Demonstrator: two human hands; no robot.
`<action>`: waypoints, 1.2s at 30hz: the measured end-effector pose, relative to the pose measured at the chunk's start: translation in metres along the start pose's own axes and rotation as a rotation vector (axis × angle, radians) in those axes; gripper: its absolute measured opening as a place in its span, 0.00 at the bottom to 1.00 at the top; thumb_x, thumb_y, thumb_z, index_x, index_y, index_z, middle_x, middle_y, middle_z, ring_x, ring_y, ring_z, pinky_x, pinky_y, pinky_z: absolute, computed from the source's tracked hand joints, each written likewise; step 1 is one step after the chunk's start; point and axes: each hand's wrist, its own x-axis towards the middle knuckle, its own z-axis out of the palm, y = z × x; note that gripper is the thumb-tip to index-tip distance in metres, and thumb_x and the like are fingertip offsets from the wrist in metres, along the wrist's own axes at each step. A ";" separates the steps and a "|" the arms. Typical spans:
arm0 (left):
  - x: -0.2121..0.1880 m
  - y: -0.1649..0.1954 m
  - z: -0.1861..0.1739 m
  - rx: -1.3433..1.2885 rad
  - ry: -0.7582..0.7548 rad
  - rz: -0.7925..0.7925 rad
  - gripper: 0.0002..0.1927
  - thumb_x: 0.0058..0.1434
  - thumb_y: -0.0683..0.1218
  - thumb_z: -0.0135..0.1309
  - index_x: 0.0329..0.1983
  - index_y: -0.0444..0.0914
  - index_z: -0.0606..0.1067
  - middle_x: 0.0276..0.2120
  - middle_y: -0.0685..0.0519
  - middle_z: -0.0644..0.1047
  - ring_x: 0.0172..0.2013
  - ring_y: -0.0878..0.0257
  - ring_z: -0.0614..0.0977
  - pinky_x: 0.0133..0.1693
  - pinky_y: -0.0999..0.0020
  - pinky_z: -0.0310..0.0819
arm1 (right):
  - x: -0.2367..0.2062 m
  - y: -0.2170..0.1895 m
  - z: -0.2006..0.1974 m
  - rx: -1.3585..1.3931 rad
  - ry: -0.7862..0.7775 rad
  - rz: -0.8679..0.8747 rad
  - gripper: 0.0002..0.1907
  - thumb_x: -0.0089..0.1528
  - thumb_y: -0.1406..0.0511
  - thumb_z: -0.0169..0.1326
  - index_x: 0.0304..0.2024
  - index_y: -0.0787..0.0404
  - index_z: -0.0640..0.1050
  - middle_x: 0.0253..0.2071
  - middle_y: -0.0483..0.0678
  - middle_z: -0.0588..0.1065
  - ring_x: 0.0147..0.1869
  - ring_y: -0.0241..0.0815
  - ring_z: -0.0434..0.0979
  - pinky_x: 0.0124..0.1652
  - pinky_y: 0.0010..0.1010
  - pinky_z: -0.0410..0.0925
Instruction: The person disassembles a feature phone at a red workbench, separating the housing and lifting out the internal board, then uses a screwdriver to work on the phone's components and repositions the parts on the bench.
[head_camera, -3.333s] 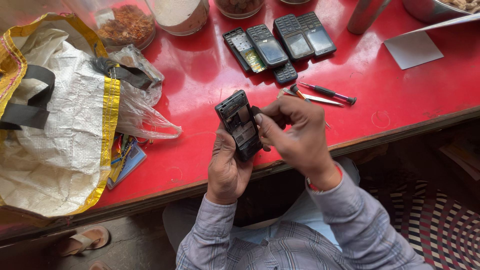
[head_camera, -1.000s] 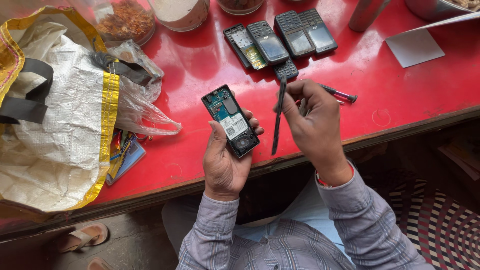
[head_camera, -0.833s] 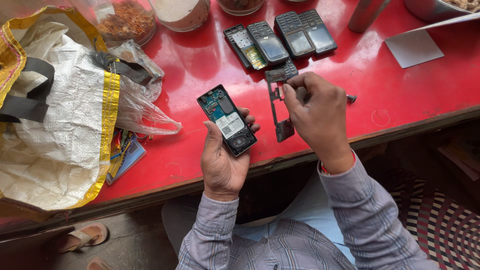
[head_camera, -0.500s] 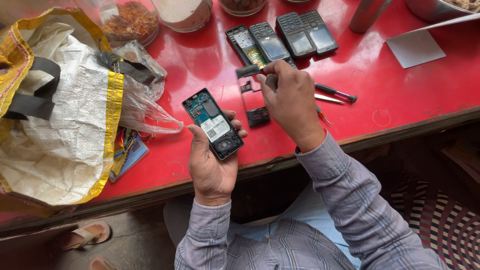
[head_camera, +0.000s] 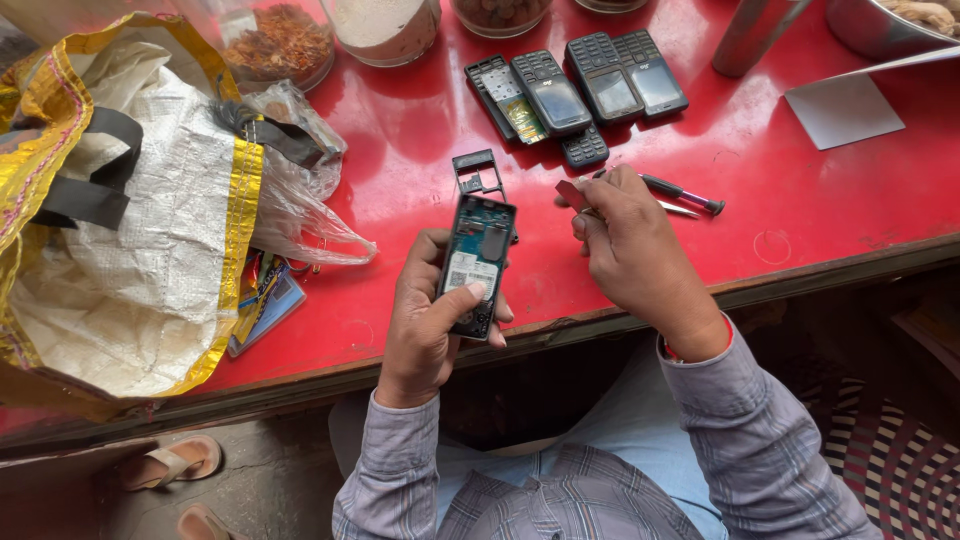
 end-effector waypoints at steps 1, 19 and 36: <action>-0.001 -0.001 0.000 0.018 0.011 0.003 0.21 0.65 0.36 0.50 0.61 0.31 0.64 0.46 0.42 0.77 0.33 0.59 0.83 0.28 0.66 0.82 | 0.000 -0.002 0.001 -0.006 0.033 0.025 0.14 0.62 0.77 0.51 0.51 0.68 0.75 0.40 0.54 0.72 0.39 0.44 0.75 0.40 0.33 0.70; -0.007 0.008 0.011 0.270 -0.005 0.011 0.31 0.65 0.34 0.51 0.73 0.31 0.63 0.45 0.46 0.79 0.31 0.67 0.82 0.27 0.76 0.78 | -0.020 -0.006 -0.023 -0.294 0.299 0.044 0.06 0.64 0.73 0.60 0.44 0.64 0.81 0.37 0.51 0.77 0.35 0.45 0.76 0.37 0.37 0.68; -0.002 0.013 0.031 1.074 -0.031 0.326 0.29 0.47 0.42 0.64 0.55 0.34 0.73 0.43 0.47 0.77 0.43 0.54 0.82 0.46 0.63 0.77 | -0.025 0.027 -0.036 -0.403 0.132 0.161 0.07 0.61 0.68 0.64 0.37 0.66 0.82 0.33 0.53 0.78 0.35 0.46 0.80 0.36 0.36 0.71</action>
